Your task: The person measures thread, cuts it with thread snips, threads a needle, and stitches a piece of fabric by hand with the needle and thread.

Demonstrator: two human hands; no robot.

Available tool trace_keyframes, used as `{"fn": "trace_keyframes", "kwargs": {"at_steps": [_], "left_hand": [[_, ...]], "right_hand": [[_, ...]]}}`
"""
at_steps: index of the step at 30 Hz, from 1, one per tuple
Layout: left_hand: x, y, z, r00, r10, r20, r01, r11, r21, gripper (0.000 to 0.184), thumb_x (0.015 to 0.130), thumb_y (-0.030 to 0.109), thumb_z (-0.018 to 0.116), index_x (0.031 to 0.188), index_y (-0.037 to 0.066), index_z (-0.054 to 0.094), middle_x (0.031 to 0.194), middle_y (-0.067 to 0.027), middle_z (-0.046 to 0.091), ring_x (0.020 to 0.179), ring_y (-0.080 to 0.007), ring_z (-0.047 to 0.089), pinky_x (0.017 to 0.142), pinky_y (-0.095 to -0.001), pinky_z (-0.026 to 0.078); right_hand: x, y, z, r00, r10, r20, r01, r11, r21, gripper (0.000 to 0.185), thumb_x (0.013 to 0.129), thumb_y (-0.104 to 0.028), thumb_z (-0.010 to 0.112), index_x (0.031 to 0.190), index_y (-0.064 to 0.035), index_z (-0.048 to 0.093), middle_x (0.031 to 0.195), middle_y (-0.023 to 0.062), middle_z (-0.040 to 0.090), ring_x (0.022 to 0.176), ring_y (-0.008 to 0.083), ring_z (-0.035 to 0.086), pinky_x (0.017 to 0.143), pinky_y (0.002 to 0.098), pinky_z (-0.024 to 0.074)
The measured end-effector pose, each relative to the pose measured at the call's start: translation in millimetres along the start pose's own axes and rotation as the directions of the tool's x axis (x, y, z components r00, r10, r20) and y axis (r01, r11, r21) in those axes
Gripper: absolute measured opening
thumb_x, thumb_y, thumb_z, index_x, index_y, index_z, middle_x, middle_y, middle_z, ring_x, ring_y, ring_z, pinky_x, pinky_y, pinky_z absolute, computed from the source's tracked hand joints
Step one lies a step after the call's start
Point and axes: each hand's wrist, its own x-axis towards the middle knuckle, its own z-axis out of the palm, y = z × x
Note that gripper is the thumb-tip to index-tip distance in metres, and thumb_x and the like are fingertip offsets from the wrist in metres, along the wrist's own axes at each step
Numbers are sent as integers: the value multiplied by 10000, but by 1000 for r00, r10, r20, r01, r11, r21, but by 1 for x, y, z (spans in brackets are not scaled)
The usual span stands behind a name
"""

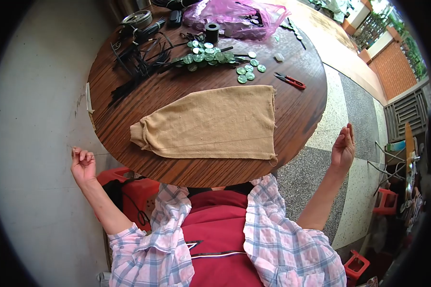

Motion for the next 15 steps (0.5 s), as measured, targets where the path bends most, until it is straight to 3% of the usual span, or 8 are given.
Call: {"fn": "trace_keyframes", "kwargs": {"at_steps": [2, 5, 8, 11, 15], "left_hand": [[1, 1, -2, 1000, -5, 3, 5, 1000, -5, 74, 857, 76, 480, 900, 31, 521, 727, -28, 520, 529, -122, 393, 511, -264, 280], [2, 0, -3, 1000, -7, -6, 7, 1000, -6, 75, 858, 74, 476, 901, 32, 521, 730, -28, 520, 533, -123, 396, 511, -264, 281], [1, -1, -1, 1000, -4, -29, 4, 1000, -3, 77, 859, 75, 472, 901, 32, 521, 732, -28, 520, 536, -123, 397, 512, -262, 280], [-1, -3, 1, 999, 7, -50, -7, 1000, -3, 75, 858, 72, 474, 901, 33, 521, 730, -27, 520, 536, -122, 398, 513, -260, 278], [-3, -2, 5, 996, 10, -85, -12, 1000, -14, 65, 855, 63, 479, 897, 34, 519, 723, -26, 520, 534, -120, 398, 513, -259, 274]], "right_hand": [[3, 0, -8, 998, -18, -57, 16, 999, -43, 188, 854, -4, 488, 1030, 54, 520, 920, 123, 595, 818, 169, 621, 618, 191, 552], [6, -1, -17, 1000, 17, 20, -17, 1000, -3, 165, 867, -25, 480, 1014, 38, 523, 957, 128, 585, 812, 152, 612, 559, 186, 512], [4, -1, -6, 998, 53, -19, -53, 998, 27, 156, 875, -38, 474, 1010, 29, 515, 972, 125, 571, 786, 130, 594, 538, 186, 472], [7, 3, -13, 999, -13, -34, 15, 999, 32, 177, 870, -36, 483, 1033, 31, 501, 962, 118, 562, 759, 121, 581, 547, 185, 474], [3, 2, -2, 1000, 9, 14, -10, 999, 50, 182, 867, -43, 493, 1033, 31, 505, 932, 110, 564, 751, 124, 578, 548, 187, 470]]}}
